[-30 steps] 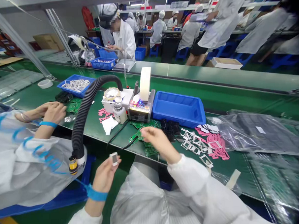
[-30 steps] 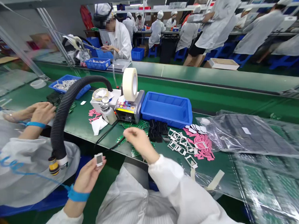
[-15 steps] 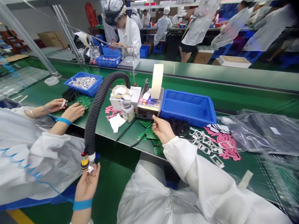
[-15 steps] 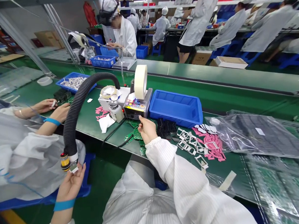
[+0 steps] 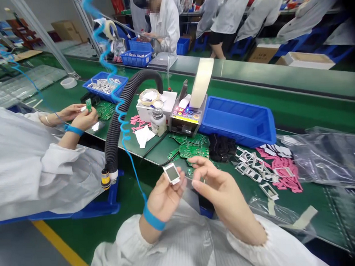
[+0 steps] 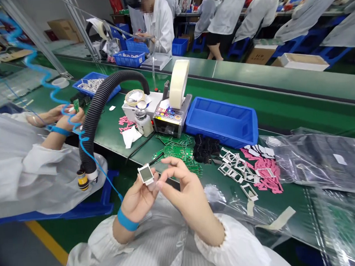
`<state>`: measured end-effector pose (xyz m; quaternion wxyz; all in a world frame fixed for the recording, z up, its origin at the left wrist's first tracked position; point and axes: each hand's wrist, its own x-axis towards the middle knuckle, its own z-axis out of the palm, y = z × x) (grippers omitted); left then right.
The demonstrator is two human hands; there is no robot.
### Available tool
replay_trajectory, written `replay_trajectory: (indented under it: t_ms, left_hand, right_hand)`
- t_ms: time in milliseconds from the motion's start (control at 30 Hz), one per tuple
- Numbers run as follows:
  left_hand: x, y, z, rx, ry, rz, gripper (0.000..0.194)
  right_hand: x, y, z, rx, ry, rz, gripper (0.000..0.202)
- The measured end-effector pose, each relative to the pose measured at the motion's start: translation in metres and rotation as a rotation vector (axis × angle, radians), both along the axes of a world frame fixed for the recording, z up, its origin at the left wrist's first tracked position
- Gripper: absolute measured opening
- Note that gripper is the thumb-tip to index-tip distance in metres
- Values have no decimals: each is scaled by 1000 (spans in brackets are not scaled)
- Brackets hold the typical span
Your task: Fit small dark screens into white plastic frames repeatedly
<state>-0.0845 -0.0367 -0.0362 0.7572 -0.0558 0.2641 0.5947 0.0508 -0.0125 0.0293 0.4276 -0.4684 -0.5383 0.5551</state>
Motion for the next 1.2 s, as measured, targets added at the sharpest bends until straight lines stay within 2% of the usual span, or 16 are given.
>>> replay_trajectory:
  t_ms: [100,200,367,700,867,967,1033,1100,1133,1200]
  left_hand:
    - [26,4,28,83,29,-88,17]
    - [38,4,37,139,69,-131,29]
    - [43,3,35,149,119,-161,34]
    - [44,6,36,152,82,-169,29]
    - [46,7,31,134,107,-145,25]
    - [46,9,31,114,84,-120,24]
    - [43,11,34,93,80,-105,20]
    - [38,12,38,24,96,-115,15]
    - [35,13,39,-24,109,-129,15]
    - [31,12,37,-112,143,-161,16]
  right_hand:
    - [6,-10,4,155,-122,10,11]
    - [10,-9,7,328,-273,-101,11]
    - [15,-5,9,465,-430,-229,13]
    - [19,0,8,472,-493,-257,14]
    - [15,5,-2,552,-574,-304,14]
    - [13,8,-9,657,-637,-332,5]
    - [15,8,-14,831,-701,-280,25]
    - [17,5,-19,1024,-816,-88,38]
    - [19,3,-21,1079,-886,31,43]
    - [23,-1,-27,1082,-1001,201,55]
